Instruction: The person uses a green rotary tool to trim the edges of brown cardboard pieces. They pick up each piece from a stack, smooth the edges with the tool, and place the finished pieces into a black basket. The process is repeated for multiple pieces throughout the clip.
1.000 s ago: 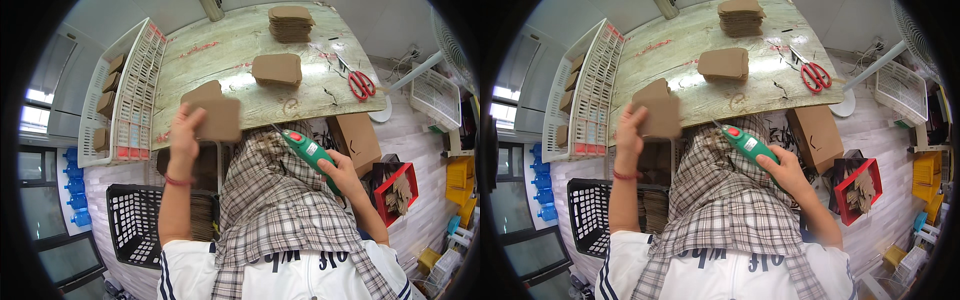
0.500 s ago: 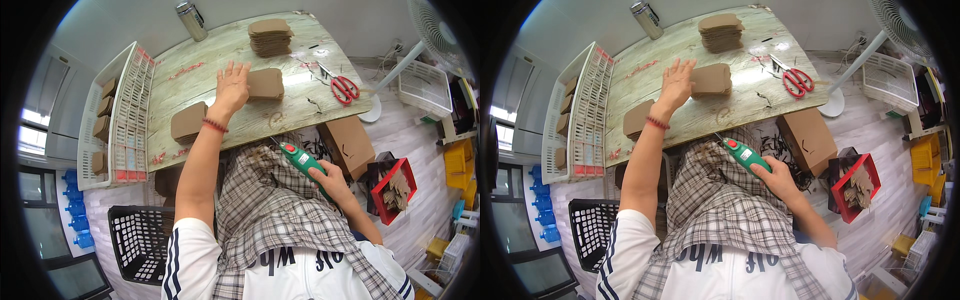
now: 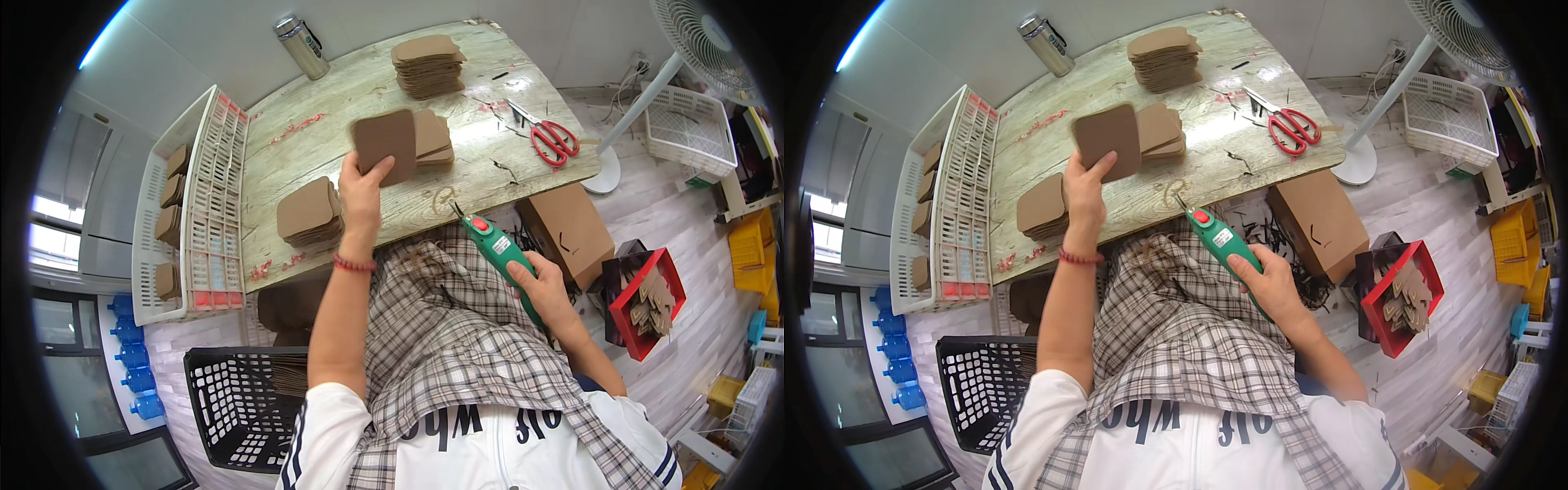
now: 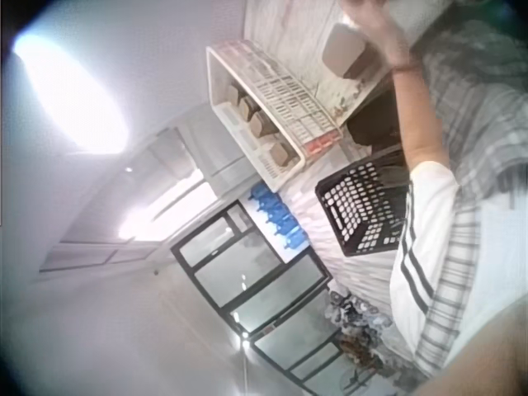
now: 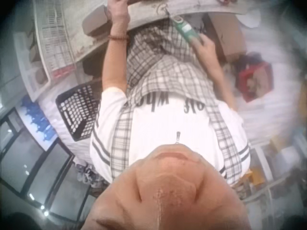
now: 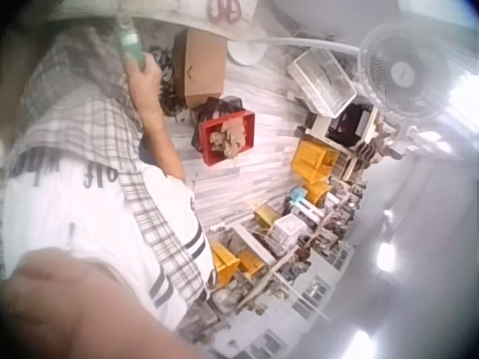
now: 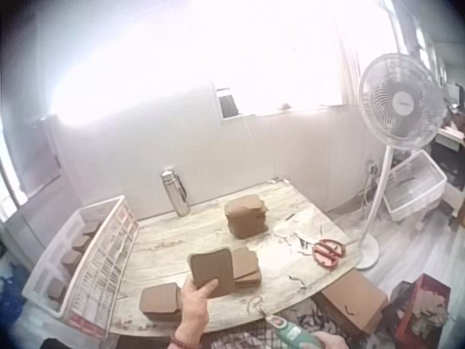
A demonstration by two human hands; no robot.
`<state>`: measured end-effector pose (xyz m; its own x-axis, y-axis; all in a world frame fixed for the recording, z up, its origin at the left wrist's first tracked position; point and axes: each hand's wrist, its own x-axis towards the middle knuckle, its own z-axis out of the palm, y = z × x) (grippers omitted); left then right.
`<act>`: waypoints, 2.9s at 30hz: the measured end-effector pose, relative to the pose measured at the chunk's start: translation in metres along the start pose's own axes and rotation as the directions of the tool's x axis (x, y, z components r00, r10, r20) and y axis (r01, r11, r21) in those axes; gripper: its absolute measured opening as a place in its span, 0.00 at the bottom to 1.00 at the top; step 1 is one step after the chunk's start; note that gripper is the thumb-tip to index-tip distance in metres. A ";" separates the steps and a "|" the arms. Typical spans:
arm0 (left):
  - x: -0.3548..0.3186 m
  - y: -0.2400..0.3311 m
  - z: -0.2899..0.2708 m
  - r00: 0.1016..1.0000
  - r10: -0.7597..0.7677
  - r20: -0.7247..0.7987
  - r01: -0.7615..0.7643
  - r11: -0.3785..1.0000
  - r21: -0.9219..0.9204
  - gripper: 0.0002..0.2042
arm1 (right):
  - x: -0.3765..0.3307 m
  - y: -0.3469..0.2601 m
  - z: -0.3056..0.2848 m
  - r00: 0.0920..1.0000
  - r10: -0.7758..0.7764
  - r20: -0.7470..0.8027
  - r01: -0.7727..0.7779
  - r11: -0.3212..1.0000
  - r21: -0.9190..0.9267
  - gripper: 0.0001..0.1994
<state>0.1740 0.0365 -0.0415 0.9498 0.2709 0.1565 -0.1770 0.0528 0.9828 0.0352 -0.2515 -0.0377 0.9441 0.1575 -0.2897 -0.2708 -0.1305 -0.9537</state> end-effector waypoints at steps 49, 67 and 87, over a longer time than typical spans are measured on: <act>-0.097 -0.010 -0.010 0.829 -0.366 0.422 0.451 0.884 -0.119 0.22 | -0.012 -0.038 -0.030 0.997 0.045 0.062 -0.042 0.998 -0.048 0.17; -0.107 0.004 -0.021 0.576 -0.591 0.565 0.586 0.780 0.219 0.25 | -0.010 -0.025 -0.013 0.992 0.028 0.126 -0.006 0.986 -0.169 0.18; -0.107 0.020 -0.060 0.851 -0.474 0.227 0.509 0.850 -0.134 0.07 | -0.005 -0.027 -0.017 0.947 0.140 0.288 -0.120 0.989 -0.086 0.21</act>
<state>0.0537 0.0664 -0.0448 0.9505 -0.0130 -0.3104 0.2988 0.3119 0.9019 0.0405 -0.2650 -0.0089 0.8026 0.4126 -0.4309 -0.3647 -0.2322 -0.9017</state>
